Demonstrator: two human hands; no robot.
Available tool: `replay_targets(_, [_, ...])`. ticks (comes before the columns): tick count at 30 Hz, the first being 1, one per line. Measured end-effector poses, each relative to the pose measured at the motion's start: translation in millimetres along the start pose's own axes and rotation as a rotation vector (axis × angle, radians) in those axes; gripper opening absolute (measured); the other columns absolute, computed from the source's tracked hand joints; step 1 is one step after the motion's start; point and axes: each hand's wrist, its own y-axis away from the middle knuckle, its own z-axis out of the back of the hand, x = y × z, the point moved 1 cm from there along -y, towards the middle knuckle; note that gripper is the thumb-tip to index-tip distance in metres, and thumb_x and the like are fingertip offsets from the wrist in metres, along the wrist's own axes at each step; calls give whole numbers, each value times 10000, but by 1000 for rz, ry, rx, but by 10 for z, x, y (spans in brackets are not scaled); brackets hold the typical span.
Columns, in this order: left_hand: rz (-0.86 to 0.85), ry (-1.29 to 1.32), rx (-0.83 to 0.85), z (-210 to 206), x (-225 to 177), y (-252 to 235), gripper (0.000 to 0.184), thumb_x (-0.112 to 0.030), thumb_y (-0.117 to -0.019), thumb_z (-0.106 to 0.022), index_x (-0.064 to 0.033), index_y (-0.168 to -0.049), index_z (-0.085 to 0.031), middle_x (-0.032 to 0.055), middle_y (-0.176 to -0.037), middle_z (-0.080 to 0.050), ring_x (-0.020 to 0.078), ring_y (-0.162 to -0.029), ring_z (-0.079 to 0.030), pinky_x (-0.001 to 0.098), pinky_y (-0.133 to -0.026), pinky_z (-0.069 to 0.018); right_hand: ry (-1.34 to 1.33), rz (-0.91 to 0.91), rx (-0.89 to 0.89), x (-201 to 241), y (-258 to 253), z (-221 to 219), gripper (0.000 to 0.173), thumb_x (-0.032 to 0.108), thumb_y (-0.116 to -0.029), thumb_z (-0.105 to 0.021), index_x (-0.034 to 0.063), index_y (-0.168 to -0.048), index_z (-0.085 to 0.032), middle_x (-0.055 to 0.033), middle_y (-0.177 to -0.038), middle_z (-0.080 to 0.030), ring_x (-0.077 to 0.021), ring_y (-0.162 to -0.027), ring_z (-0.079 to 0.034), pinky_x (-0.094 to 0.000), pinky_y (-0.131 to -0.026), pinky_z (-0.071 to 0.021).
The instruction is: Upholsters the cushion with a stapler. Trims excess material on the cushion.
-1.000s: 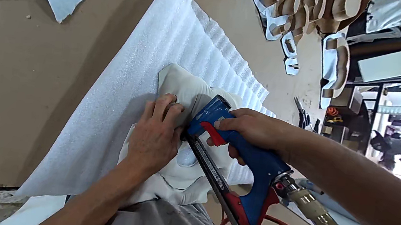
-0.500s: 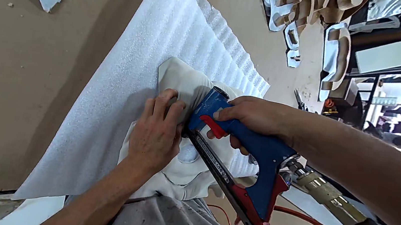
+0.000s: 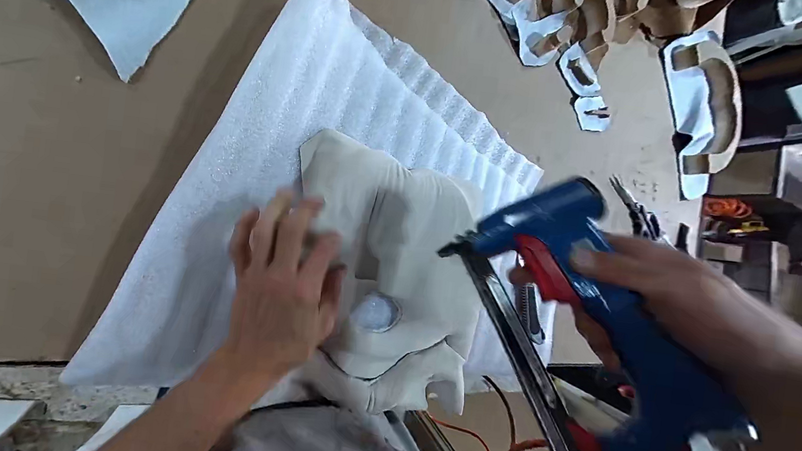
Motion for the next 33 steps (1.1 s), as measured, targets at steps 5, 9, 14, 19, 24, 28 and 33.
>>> replay_targets(5, [-72,-118,74,-231,-337,287,256,-343,-995,-576,-219,-1071,-786,49,-1312,-651,318,-1378,-478,648,-1171,-254,-297,77,-255,-1185,198,157,293,223,-1039,-357,136,-1224,-567,-89,-927,-748,-154,-491,-640,-297,-416,-553])
replay_targets(9, [-42,-188,153,-364,-461,316,325,-392,-1003,-541,-274,-1213,-759,27,-1382,-616,354,-1434,-395,658,-1181,-213,-418,56,-299,-1833,205,203,319,171,-1058,-284,95,-1284,-496,-59,-1013,-756,-141,-526,-654,-301,-447,-566])
replay_targets(14, [-25,-248,189,-465,-464,372,395,-424,-977,-502,-319,-1289,-720,48,-1485,-544,378,-1496,-311,679,-1192,-164,-500,58,-359,-2303,190,430,302,162,-1059,-285,85,-1276,-480,-44,-1003,-754,-144,-536,-667,-306,-457,-580])
replay_targets(19, [-54,-327,192,-501,-440,366,435,-471,-975,-475,-318,-1320,-693,64,-1520,-508,375,-1516,-275,692,-1203,-104,-481,115,-406,-2392,164,664,300,194,-1058,-304,92,-1290,-464,-42,-1005,-758,-148,-540,-672,-317,-455,-580])
replay_targets(24, [-1,-199,84,-374,-423,389,370,-362,-952,-547,-268,-1255,-739,74,-1464,-562,354,-1475,-364,643,-1196,-235,-407,210,-438,-2112,251,728,296,149,-1072,-327,76,-1329,-456,-51,-1012,-749,-150,-524,-666,-312,-440,-579])
replay_targets(28, [371,-282,40,-119,-401,407,1017,-561,-752,-761,-117,-1580,-374,211,-1570,-417,449,-1378,-468,661,-1027,-429,-367,321,-454,-2019,236,752,295,130,-1060,-335,56,-1330,-428,-35,-1038,-746,-134,-536,-665,-302,-450,-578])
replay_targets(33, [514,-295,235,-201,-624,77,1351,-575,-606,-906,-176,-1656,-155,190,-1695,-188,469,-1490,-309,738,-1080,-320,-375,370,-449,-2044,173,638,293,118,-1043,-377,38,-1322,-413,-33,-1059,-726,-133,-544,-666,-315,-462,-591])
